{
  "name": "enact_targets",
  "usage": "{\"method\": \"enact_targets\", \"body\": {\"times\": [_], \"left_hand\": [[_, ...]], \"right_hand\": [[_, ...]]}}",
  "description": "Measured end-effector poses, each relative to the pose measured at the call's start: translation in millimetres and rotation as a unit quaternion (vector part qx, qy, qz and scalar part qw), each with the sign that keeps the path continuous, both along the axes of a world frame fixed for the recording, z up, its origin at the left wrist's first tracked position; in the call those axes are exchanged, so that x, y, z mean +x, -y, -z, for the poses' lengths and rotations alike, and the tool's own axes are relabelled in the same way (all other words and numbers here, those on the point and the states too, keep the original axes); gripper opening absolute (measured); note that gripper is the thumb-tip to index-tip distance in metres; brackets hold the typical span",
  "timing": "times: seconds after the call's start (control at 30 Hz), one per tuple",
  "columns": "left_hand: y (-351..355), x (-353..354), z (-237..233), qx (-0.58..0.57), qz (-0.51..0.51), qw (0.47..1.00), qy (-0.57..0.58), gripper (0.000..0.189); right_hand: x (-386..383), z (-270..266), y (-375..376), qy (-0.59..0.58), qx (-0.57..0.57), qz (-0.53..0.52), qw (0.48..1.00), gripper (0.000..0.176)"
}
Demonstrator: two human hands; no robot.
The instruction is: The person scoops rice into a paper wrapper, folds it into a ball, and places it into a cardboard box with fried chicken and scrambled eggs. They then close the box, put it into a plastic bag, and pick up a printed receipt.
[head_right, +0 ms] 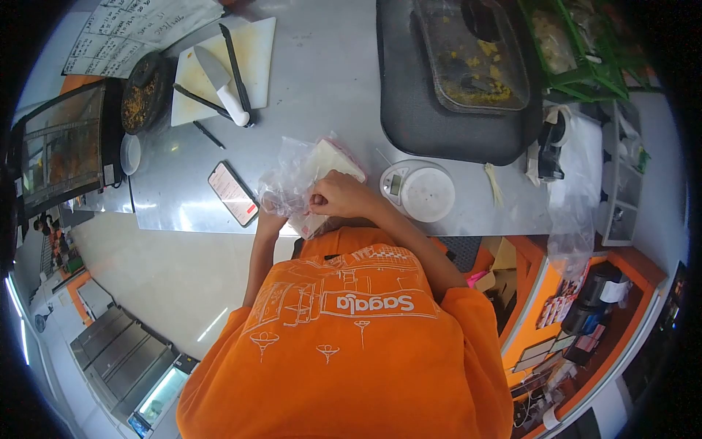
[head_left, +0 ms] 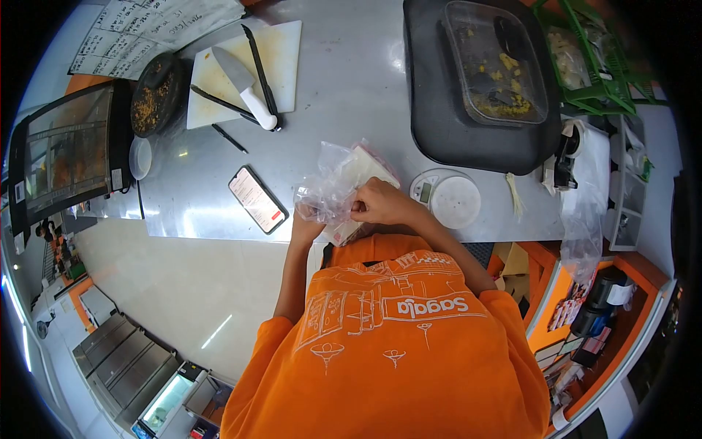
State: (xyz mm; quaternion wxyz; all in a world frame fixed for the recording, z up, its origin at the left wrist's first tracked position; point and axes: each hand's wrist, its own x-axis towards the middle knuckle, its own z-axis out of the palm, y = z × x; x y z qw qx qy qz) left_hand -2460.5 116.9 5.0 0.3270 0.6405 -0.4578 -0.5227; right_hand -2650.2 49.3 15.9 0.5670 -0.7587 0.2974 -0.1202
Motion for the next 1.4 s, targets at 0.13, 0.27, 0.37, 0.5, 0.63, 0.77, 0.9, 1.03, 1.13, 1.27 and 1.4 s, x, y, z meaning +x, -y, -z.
{"method": "enact_targets", "body": {"times": [0.13,0.27,0.37,0.5,0.63,0.77,0.9,1.03,1.13,1.27,1.4], "left_hand": [[-0.3,4.0,5.1,0.008,0.027,0.999,0.032,0.029],[1.1,2.1,5.2,-0.064,0.041,0.992,0.096,0.027],[0.8,4.1,8.7,-0.154,0.076,0.972,0.16,0.029],[-18.3,24.1,60.8,-0.197,0.095,0.947,0.235,0.028],[-6.6,10.1,12.3,0.003,0.045,0.998,0.041,0.027],[-10.2,10.5,48.7,-0.294,0.113,0.865,0.39,0.036],[-7.8,13.7,58.4,-0.276,0.289,0.796,0.454,0.035],[2.1,5.3,59.7,-0.302,0.309,0.78,0.453,0.035],[14.3,-7.0,63.9,-0.321,0.294,0.79,0.433,0.036],[28.4,-26.9,64.8,-0.358,0.277,0.787,0.419,0.037],[48.1,-58.7,59.7,-0.408,0.252,0.783,0.396,0.038]], "right_hand": [[1.4,-1.5,-2.1,-0.001,-0.005,0.012,1.0,0.02],[6.7,1.1,-8.6,-0.043,-0.061,-0.011,0.997,0.02],[9.1,-3.0,-21.5,-0.062,-0.124,0.006,0.99,0.021],[13.2,8.2,-44.0,-0.043,-0.248,0.049,0.967,0.016],[8.0,18.2,-50.7,0.008,-0.365,0.069,0.928,0.014],[6.8,43.8,-61.2,0.042,-0.346,0.233,0.908,0.016],[0.1,25.3,-75.7,-0.129,-0.357,0.177,0.908,0.033],[26.9,60.1,-85.1,-0.127,-0.295,0.312,0.894,0.02],[31.4,51.1,-95.8,-0.165,-0.313,0.355,0.865,0.019],[27.1,31.1,-96.0,-0.216,-0.196,0.297,0.909,0.021],[23.4,36.6,-94.5,-0.208,-0.243,0.296,0.9,0.02]]}}
